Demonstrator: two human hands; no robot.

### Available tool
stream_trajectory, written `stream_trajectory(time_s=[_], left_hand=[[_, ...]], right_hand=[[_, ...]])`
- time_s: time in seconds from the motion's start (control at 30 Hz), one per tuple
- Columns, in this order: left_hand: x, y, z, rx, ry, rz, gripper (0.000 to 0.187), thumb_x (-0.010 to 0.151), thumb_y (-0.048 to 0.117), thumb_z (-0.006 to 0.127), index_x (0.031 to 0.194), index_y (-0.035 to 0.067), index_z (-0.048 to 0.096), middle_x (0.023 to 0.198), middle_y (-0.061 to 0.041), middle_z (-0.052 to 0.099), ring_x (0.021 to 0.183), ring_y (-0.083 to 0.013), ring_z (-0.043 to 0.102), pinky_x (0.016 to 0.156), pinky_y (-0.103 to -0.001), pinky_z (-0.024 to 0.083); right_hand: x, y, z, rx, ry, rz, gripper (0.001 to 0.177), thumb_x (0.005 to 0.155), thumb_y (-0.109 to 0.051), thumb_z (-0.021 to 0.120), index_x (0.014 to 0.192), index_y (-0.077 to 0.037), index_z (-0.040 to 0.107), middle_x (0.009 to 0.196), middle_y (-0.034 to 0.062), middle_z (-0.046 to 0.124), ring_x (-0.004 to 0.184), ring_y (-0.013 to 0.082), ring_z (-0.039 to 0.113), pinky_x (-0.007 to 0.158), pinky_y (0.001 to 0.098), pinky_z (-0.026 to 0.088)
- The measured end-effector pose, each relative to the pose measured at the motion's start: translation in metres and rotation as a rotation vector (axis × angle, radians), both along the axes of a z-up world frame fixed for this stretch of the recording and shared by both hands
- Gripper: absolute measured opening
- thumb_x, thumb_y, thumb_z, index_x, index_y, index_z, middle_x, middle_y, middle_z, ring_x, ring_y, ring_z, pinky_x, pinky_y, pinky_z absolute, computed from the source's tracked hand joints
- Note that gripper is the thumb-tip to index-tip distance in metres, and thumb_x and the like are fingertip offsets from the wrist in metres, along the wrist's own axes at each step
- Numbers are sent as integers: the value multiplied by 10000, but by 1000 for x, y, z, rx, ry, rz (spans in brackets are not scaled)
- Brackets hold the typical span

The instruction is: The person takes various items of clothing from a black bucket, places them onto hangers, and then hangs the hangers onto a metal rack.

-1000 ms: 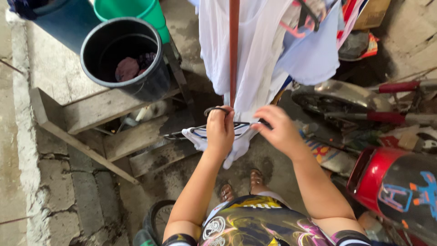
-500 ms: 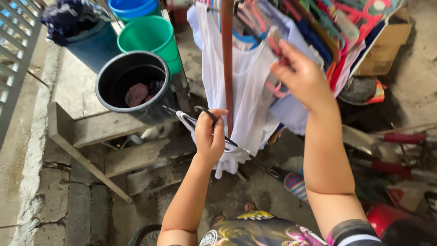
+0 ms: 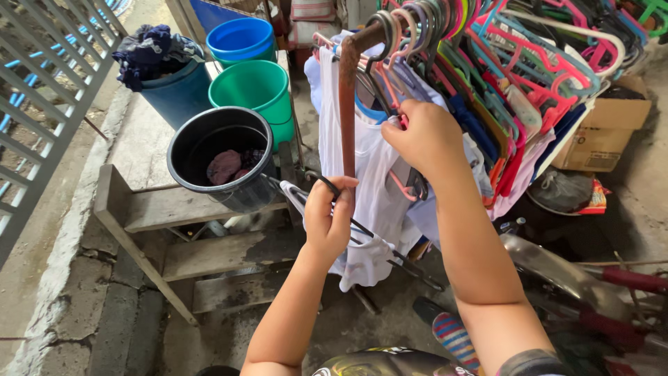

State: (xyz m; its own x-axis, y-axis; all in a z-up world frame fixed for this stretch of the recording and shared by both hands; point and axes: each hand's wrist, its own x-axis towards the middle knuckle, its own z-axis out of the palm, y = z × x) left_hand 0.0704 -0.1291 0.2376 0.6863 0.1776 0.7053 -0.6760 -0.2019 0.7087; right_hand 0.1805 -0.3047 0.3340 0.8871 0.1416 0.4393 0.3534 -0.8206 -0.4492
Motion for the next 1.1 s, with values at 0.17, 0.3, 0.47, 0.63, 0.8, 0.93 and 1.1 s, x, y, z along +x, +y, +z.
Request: stream_trajectory(time_s=[0.17,0.3,0.47,0.63,0.8,0.93,1.1], left_hand=[[4,-1,-1,-21,-63,32,199,983,-54,518,1119,-7,656,1022,-59,635,863,-134,588,776,-260,470],[4,1,-1,-41,-34,43,201,977,-59,528,1113,-8,667,1003,-59,627,821,-129,558,748,-257,451],[1,1,-3,-92,21,48,211,973,-64,511,1106,-15,668,996,-61,642,802,-130,553,737,-255,448],[-3,0,0,-55,-68,75,205,984,-70,508,1112,-18,659,1040,-67,650,909,-141,605,825,-259,476],[-2,4,-6,-98,6,67,204,996,-63,510,1110,-19,672,985,-53,633,832,-113,552,758,-240,446],[-1,-3,-11,-167,33,-35,193,1004,-53,510,1124,-11,655,936,-24,612,796,-90,537,722,-239,436],[-4,-13,-10,-165,77,-45,188,998,-49,533,1114,-5,673,868,-2,566,720,-76,487,654,-236,405]], right_hand=[[5,-4,-7,31,-237,30,249,843,-243,719,883,-2,677,854,180,658,788,404,641,692,508,487],[-3,-6,-4,115,-432,118,244,806,-195,752,887,24,682,988,189,588,873,378,628,736,460,504],[-2,-5,-4,166,-350,157,192,855,-97,704,954,56,642,1104,166,539,949,355,614,824,435,513],[-2,-11,-4,172,-339,174,184,856,-101,683,922,55,611,1067,183,571,884,362,626,771,445,512],[13,-12,-13,82,-215,103,262,915,-174,718,829,27,574,907,212,597,873,429,606,745,513,461],[-4,-26,-12,116,-310,112,222,879,-148,691,904,31,564,914,245,594,862,456,587,727,522,457],[-70,-47,-21,89,-283,95,287,841,-170,718,962,33,555,908,251,607,834,452,587,701,521,452]])
